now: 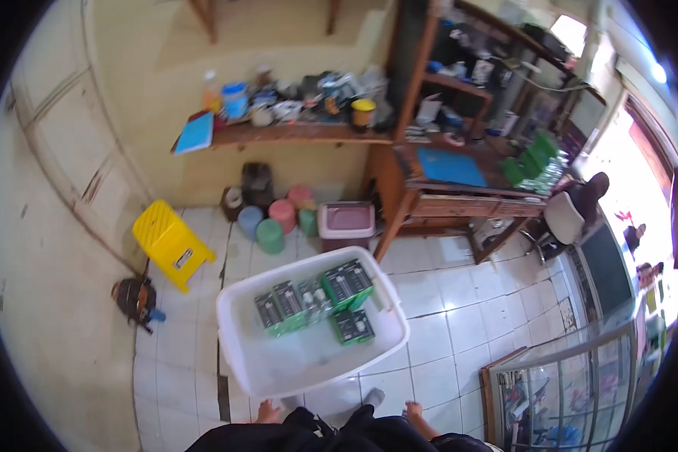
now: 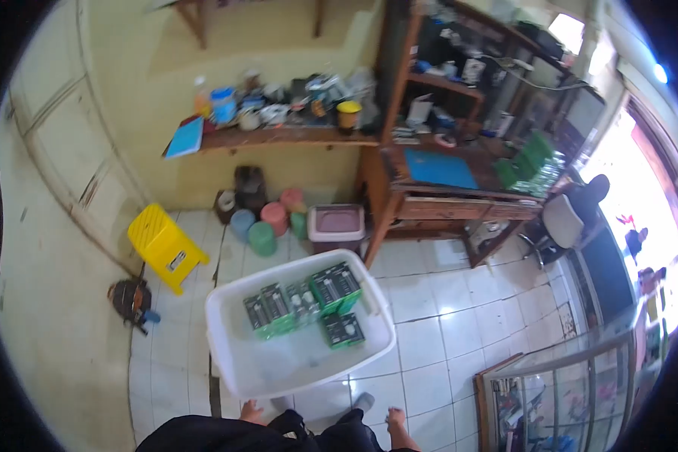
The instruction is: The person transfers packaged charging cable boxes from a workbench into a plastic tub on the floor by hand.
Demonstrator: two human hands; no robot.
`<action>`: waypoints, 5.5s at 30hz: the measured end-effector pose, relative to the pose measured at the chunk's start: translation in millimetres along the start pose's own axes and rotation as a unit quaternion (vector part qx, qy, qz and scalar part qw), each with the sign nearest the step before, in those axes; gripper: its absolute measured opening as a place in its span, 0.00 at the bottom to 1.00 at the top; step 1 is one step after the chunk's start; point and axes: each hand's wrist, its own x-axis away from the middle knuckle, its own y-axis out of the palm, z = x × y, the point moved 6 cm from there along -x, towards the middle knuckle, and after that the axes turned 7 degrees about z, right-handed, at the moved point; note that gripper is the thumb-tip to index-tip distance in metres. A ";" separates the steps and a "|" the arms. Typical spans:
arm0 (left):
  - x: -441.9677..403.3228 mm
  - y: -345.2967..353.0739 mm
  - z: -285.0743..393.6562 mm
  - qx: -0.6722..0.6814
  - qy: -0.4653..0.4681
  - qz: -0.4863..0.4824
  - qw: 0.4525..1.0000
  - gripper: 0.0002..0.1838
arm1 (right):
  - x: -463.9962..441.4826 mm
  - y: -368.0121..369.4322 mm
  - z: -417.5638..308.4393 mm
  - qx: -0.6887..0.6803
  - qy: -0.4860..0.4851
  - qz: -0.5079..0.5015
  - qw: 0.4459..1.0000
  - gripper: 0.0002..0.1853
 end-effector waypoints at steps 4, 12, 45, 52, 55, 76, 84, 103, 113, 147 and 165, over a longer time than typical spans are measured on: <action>2.2 36.1 33.1 -0.025 -0.001 -0.016 1.000 0.26 | -24.1 -87.2 43.4 -0.027 0.070 0.051 0.996 0.10; -42.5 146.9 191.6 0.062 0.161 -0.093 0.981 0.20 | -115.1 -192.4 72.7 -0.121 0.117 0.102 0.980 0.12; -143.2 229.9 928.5 0.311 0.352 -0.046 0.882 0.12 | -345.7 -212.2 -695.7 -0.190 -0.318 -0.085 0.925 0.18; -143.1 197.8 1120.7 0.400 0.414 0.062 0.815 0.12 | -334.0 -191.6 -871.0 -0.286 -0.342 -0.135 0.885 0.16; -144.5 189.1 1162.1 0.423 0.384 0.123 0.811 0.15 | -345.9 -175.9 -890.8 -0.317 -0.290 -0.151 0.890 0.17; -164.7 190.4 1177.1 0.427 0.359 0.201 0.805 0.23 | -300.8 -182.8 -908.5 -0.272 -0.311 -0.171 0.894 0.20; -129.4 57.8 1183.2 0.501 0.487 0.178 0.693 0.34 | -288.3 -176.6 -863.2 -0.239 -0.297 -0.423 0.822 0.15; 0.2 75.1 881.5 0.584 0.187 0.385 0.690 0.30 | -68.1 -22.7 -759.3 0.067 -0.438 -0.649 0.618 0.25; 93.3 65.5 697.9 0.498 0.039 0.534 0.682 0.23 | 40.8 13.3 -550.9 0.232 -0.279 -0.773 0.520 0.28; 65.5 -90.5 283.8 0.559 -0.028 0.369 0.742 0.41 | 230.9 303.0 -271.1 0.314 -0.311 -0.630 0.639 0.22; -138.7 -86.2 111.9 0.420 -0.050 0.176 0.889 0.34 | 164.1 441.8 -167.2 0.233 -0.356 -0.362 0.829 0.18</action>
